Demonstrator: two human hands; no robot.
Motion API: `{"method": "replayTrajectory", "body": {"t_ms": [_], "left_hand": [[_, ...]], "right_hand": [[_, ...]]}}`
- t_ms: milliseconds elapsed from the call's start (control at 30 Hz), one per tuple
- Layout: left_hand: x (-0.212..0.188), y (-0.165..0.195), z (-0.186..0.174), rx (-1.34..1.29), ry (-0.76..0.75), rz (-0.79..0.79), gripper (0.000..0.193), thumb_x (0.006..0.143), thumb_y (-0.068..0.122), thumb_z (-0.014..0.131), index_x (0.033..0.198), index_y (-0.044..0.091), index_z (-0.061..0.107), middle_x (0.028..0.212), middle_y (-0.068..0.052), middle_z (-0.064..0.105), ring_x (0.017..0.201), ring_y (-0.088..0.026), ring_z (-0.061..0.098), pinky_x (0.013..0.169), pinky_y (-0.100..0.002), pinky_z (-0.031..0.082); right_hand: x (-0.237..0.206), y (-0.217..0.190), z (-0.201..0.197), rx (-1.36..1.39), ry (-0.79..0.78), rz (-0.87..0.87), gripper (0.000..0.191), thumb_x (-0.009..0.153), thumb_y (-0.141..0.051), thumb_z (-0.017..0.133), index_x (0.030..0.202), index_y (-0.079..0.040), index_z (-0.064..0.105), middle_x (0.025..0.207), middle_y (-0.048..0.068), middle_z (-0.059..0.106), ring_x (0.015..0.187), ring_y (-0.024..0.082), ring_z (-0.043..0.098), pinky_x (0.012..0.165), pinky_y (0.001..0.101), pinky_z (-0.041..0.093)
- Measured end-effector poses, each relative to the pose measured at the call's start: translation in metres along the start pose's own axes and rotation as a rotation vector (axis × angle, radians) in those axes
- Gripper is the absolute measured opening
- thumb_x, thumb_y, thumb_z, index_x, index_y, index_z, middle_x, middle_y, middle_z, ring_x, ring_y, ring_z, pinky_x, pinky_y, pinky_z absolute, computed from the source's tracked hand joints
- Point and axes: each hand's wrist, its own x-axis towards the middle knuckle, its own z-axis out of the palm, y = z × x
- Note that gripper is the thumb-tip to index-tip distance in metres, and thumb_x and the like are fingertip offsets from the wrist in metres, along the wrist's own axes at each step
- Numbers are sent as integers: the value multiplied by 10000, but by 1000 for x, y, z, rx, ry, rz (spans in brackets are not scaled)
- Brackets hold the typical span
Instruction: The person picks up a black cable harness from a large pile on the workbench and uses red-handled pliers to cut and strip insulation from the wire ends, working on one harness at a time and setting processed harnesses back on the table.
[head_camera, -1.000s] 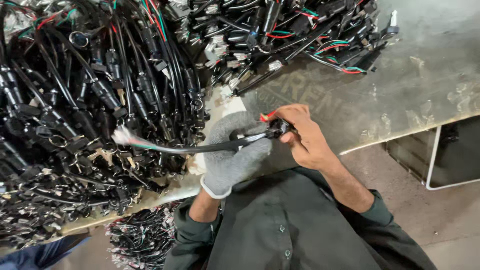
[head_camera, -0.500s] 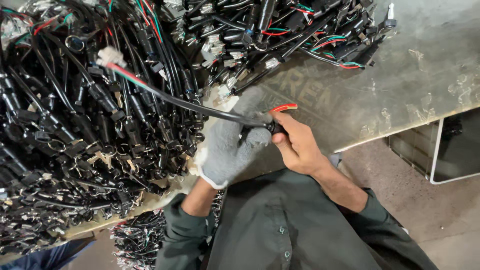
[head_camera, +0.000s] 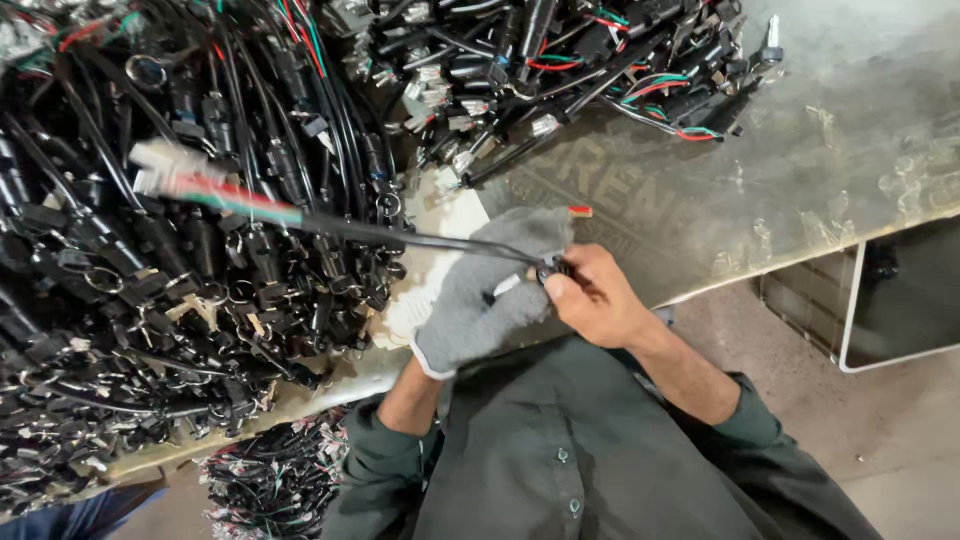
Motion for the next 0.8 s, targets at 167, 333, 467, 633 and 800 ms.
{"method": "replayTrajectory", "body": {"t_ms": [167,333,467,633,800], "left_hand": [[-5,-4,1,147,21,-212,284,983,232,667,1206,61,708,1179,-82,717,1207,-297,646,1098,-425,483],[-8,-11,-8,-102,-124,72,149,896,166,759,1025,93,742,1069,-38,739,1227,-258,650,1233,-455,380],[-7,-12,3,-219,6,19,177,905,91,719,1080,68,713,1138,-60,724,1248,-247,595,1206,-427,407],[-6,-20,23,-392,163,-247,156,1013,128,613,1119,39,687,1206,-68,672,1221,-218,592,1105,-394,475],[0,-37,27,-151,155,-100,345,1064,163,525,1365,2,582,1451,-107,547,1401,-225,492,1179,-364,404]], "right_hand": [[15,-1,-1,-247,93,132,270,965,-187,548,1095,21,661,720,-1,524,631,79,436,549,280,388],[1,6,-14,165,-415,41,388,1002,-274,557,1289,-19,509,1028,-8,588,735,75,495,616,275,420],[-18,41,-10,827,-536,303,446,1097,-359,657,1319,16,560,927,19,616,717,54,507,627,248,414],[-16,87,9,488,-78,144,543,1048,-419,604,1368,9,509,1023,11,611,864,100,551,757,280,489],[0,78,27,126,451,15,586,1118,-473,538,1495,-59,365,1062,13,483,908,106,448,810,280,423]]}}
